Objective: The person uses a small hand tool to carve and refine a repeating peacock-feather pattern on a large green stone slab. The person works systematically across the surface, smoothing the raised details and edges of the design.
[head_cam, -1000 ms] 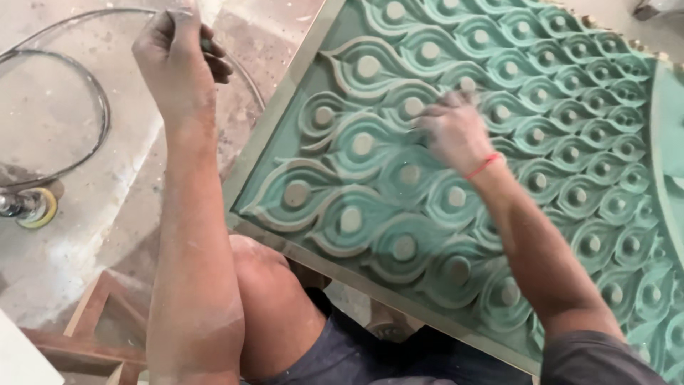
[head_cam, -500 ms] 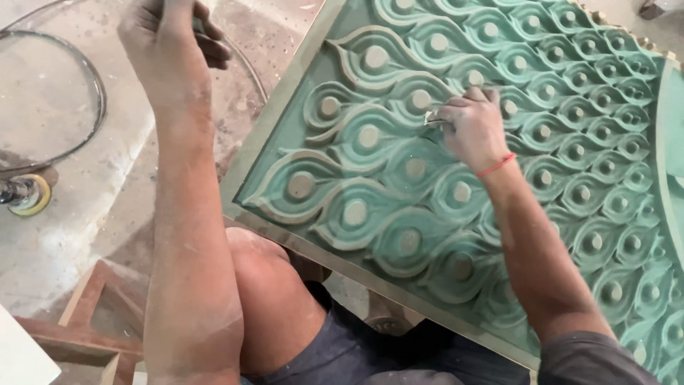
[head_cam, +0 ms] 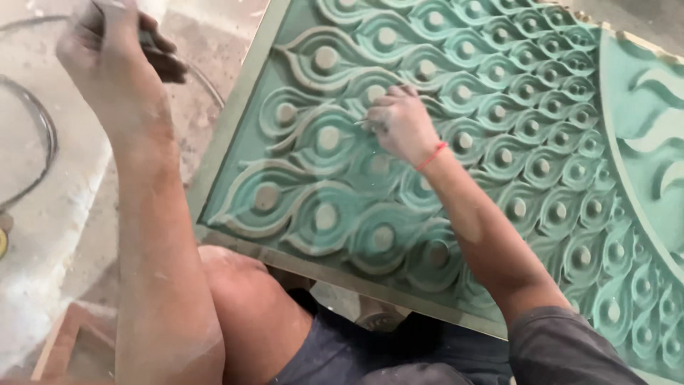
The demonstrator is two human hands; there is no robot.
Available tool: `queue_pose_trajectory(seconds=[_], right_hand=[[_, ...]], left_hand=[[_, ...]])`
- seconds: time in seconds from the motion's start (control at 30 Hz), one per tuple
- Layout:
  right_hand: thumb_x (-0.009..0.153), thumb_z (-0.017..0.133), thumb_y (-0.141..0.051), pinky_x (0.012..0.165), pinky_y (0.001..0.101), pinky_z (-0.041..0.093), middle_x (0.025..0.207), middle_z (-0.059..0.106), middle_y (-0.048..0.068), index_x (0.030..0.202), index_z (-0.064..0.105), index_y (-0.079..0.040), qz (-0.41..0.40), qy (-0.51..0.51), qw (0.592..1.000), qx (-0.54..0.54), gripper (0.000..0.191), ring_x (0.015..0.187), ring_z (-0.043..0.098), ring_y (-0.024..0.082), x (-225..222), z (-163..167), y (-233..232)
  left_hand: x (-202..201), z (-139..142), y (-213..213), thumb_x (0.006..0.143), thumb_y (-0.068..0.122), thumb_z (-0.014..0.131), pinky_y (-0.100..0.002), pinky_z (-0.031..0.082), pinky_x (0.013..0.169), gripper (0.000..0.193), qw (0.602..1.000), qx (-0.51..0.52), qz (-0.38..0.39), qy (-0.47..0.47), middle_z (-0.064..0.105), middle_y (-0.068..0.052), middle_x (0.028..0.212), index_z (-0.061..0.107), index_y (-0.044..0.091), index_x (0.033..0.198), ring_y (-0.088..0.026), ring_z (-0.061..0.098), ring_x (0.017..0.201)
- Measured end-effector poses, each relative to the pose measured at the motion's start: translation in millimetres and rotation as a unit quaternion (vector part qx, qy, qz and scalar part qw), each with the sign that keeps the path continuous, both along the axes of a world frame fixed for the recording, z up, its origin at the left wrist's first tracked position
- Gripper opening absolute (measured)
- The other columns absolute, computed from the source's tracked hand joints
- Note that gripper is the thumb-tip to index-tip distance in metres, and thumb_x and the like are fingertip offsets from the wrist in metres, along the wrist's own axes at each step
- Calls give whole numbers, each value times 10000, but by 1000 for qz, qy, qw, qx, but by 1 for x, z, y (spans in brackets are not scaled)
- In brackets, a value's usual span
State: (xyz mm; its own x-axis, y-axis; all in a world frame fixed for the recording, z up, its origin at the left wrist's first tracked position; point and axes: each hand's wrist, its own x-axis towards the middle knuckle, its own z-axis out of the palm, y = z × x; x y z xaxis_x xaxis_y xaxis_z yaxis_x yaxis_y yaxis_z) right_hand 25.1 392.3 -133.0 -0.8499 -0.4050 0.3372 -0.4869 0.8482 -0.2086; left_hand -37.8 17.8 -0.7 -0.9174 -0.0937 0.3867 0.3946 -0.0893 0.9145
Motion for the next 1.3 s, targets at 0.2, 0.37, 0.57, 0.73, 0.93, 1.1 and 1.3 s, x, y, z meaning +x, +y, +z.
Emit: queue_pose_trajectory(seconds=[0.2,0.37,0.57,0.73,0.93,1.1,1.3], right_hand=[[772,760,-159,946,435,424,954,727,-38,867,770,-189,-16,64,998,21,100,965,610,237,-2,5,20],[732,742,-136,986,400,433,936,710,-24,864,775,-225,-24,64,998,12,162,996,603,241,4,-4,-12],[824,758,-159,998,472,400,937,702,-56,867,750,-218,8,89,996,21,73,997,597,212,1,6,6],[756,712,-152,1020,483,397,930,694,-53,863,751,-228,-30,91,995,40,137,1021,588,243,-1,6,8],[826,717,-167,1083,541,369,933,682,-63,861,741,-213,-2,108,992,58,63,1041,578,226,1,-12,2],[750,698,-101,1126,559,380,935,716,-56,855,773,-228,-16,117,975,190,181,1091,604,252,-24,24,64],[944,695,-116,817,440,528,973,708,164,1052,736,-35,-142,2,977,-157,141,887,658,355,-31,22,67]], left_hand=[[8,-2,1,1218,203,589,-320,535,534,366,999,-37,-16,-9,631,-105,782,609,-23,931,-179,641,626],[4,2,-3,1184,194,581,-308,529,518,347,999,-16,10,-26,641,-92,757,606,5,894,-168,637,587],[2,-3,5,1180,207,601,-282,513,508,357,999,-43,-13,-9,638,-89,730,634,-7,895,-146,634,585],[-1,1,3,1188,250,645,-286,495,492,374,1000,4,6,-2,637,-86,772,635,0,910,-147,629,564],[7,6,25,1152,284,623,-269,471,491,378,999,-38,5,-36,651,-63,727,622,35,868,-116,602,551],[14,8,22,1139,275,627,-264,463,475,375,998,-43,9,-48,624,-48,717,606,32,855,-101,585,546],[10,10,15,1141,273,637,-261,465,500,370,998,-24,20,-48,638,-52,728,631,21,869,-105,592,570]])
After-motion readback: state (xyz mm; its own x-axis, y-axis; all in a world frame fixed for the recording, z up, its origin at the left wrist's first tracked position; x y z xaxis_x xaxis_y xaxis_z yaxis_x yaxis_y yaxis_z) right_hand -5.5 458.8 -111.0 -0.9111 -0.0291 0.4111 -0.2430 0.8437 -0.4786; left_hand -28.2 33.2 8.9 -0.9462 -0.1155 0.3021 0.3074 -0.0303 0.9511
